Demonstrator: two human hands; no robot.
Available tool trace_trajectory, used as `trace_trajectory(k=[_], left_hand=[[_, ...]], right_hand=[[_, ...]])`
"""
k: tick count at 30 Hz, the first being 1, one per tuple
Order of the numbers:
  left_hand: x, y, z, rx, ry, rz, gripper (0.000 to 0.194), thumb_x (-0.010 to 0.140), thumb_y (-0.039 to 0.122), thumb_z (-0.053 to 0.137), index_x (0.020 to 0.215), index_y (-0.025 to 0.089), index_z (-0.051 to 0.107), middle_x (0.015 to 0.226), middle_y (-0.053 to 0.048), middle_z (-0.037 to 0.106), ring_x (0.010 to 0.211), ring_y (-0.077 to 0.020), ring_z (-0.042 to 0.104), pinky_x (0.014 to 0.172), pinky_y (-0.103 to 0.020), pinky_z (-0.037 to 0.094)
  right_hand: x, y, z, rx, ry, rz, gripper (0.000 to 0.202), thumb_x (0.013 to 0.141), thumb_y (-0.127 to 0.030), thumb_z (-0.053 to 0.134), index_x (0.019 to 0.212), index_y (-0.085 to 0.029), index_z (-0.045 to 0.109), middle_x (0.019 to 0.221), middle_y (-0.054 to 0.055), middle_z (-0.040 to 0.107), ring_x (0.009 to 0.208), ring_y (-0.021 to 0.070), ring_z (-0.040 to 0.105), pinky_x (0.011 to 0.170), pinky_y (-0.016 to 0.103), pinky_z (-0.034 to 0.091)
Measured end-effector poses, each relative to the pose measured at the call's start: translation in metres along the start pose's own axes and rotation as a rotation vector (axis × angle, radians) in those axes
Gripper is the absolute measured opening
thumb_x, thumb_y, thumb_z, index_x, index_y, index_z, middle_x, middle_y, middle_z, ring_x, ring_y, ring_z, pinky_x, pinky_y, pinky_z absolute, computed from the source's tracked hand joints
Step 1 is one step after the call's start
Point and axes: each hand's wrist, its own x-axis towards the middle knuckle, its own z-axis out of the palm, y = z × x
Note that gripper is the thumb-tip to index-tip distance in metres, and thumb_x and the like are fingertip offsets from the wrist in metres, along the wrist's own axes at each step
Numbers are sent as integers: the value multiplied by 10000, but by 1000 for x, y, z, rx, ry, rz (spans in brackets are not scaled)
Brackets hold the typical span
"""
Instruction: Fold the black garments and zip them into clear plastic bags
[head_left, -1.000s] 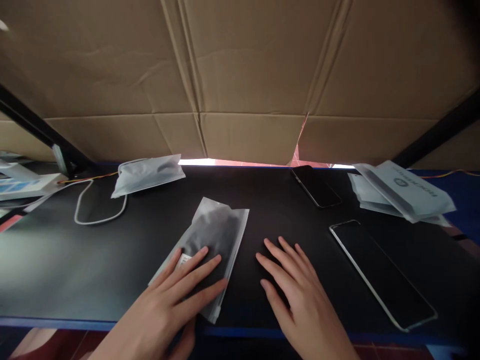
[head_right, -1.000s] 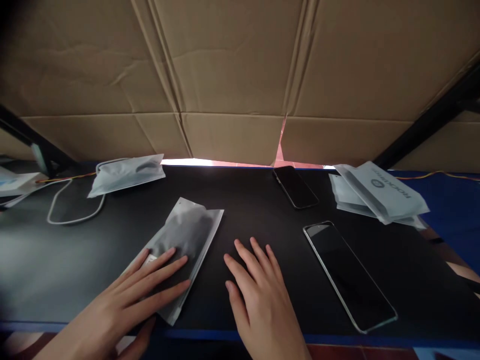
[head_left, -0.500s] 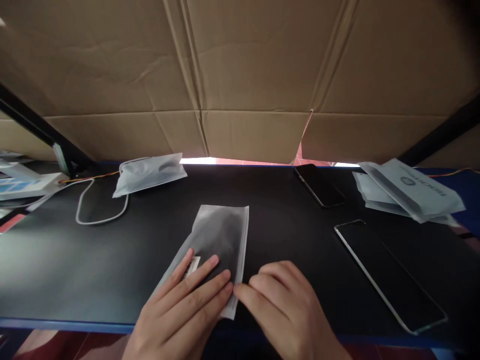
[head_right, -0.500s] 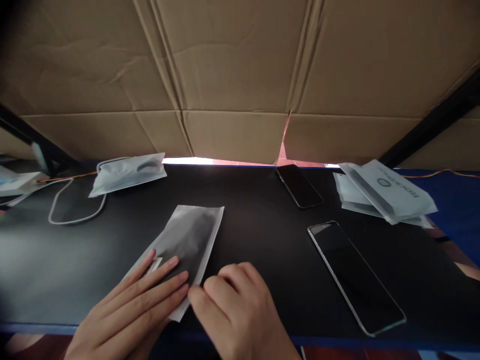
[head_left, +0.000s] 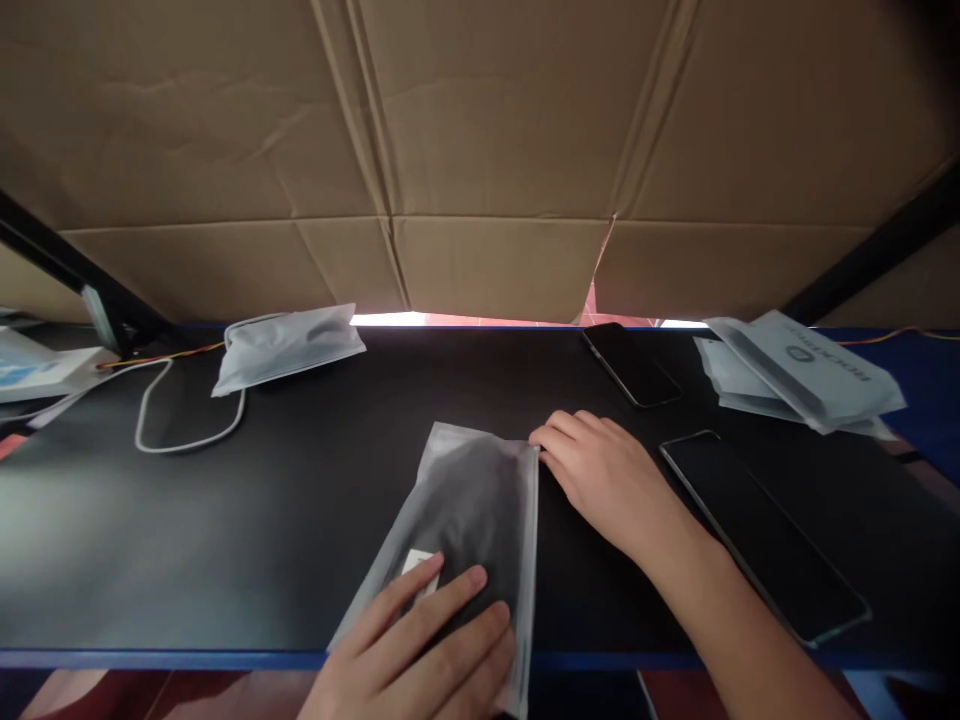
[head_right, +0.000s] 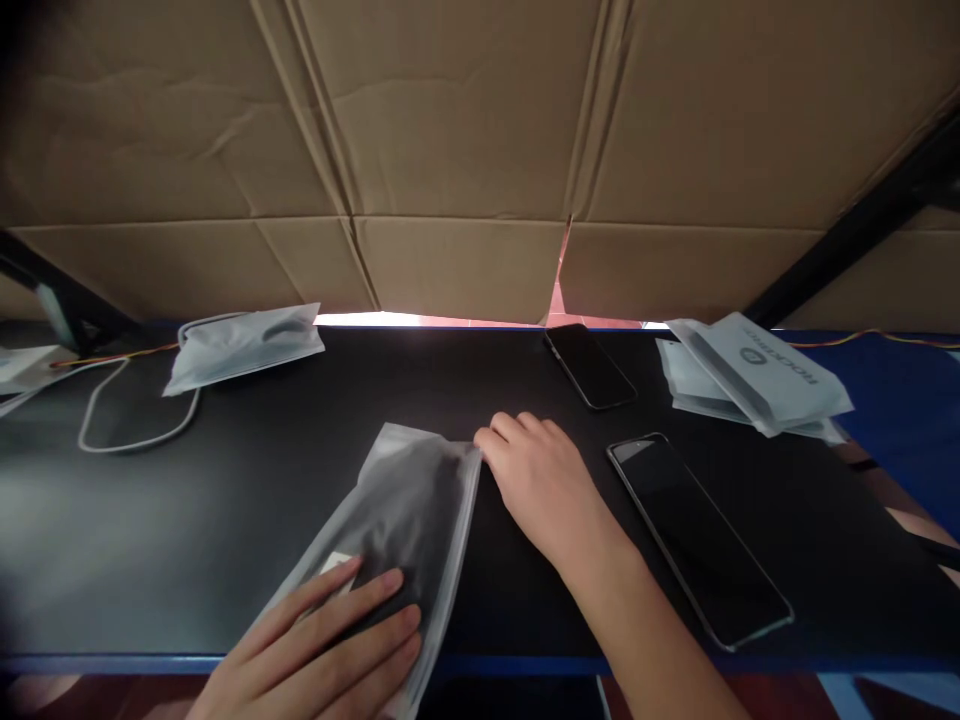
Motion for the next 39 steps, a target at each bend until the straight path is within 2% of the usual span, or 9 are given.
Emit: trace_trajectory(k=[5, 8, 13, 16, 20, 24, 29, 35, 39], left_hand=[[6, -11, 0, -28, -43, -81, 339, 1072, 322, 659, 1396, 304, 755, 1484, 63, 743, 1492, -257, 614, 1372, -509, 336], [4, -16, 2, -6, -85, -292, 545, 1080, 343, 583, 1624, 302, 558, 1731, -21, 506, 1642, -351, 408, 1312, -628, 395], [8, -20, 14, 42, -234, -463, 734, 1136, 437, 507, 1780, 238, 216, 1844, -139, 243, 1691, -437, 233, 1205, -696, 483], [8, -19, 20, 44, -263, -434, 759, 1141, 494, 477, 1786, 227, 180, 1846, -147, 232, 1694, -437, 218, 1209, -699, 471], [7, -19, 22, 44, -259, -430, 773, 1134, 531, 472, 1789, 255, 167, 1839, -139, 253, 1682, -448, 254, 1199, -731, 463], [2, -25, 23, 88, -271, -482, 752, 1127, 513, 482, 1786, 320, 174, 1808, -124, 343, 1657, -478, 309, 1141, -810, 470], [-38, -55, 9, 201, -283, -618, 768, 1089, 547, 535, 1773, 387, 224, 1756, -113, 453, 1619, -557, 332, 1106, -938, 363], [-103, -102, -31, 386, -294, -712, 649, 1100, 431, 563, 1716, 463, 363, 1726, -86, 495, 1550, -602, 401, 1064, -996, 304], [-89, -105, -41, 406, -196, -720, 622, 1129, 494, 500, 1725, 456, 326, 1778, -21, 433, 1610, -521, 346, 1206, -910, 221]], right_hand=[[-37, -22, 0, 148, 35, 142, 272, 1075, -157, 577, 1330, -235, 630, 1168, 62, 732, 1022, 256, 708, 870, 432, 577], [-57, -40, 2, 273, 8, 209, 238, 1080, -263, 625, 1316, -291, 646, 1212, 62, 725, 1079, 284, 704, 914, 483, 601], [-60, -65, 5, 378, -18, 166, 667, 1045, -319, 697, 1662, -323, 446, 1509, 109, 628, 1305, 332, 632, 1062, 551, 602], [-49, -76, 8, 408, -68, 171, 668, 1005, -292, 755, 1630, -312, 518, 1445, 106, 674, 1234, 333, 653, 1015, 552, 626], [-39, -82, 12, 426, -63, 220, 340, 988, -157, 725, 1299, -291, 754, 1190, 76, 756, 1021, 279, 701, 883, 466, 638], [-36, -77, 4, 441, 50, 177, 207, 986, -71, 669, 1001, -253, 766, 994, 28, 758, 880, 230, 706, 833, 420, 592], [-48, -47, -18, 396, 303, 224, 109, 1056, -224, 647, 1092, -280, 733, 1056, 42, 760, 955, 239, 738, 850, 389, 595], [-72, -12, -11, 394, 81, 368, 176, 1090, -357, 621, 1205, -346, 754, 1246, 57, 747, 1128, 284, 748, 953, 460, 649], [-81, -10, -7, 386, 259, 442, 349, 1106, -393, 597, 1446, -396, 676, 1556, 47, 637, 1398, 312, 652, 1128, 541, 599]])
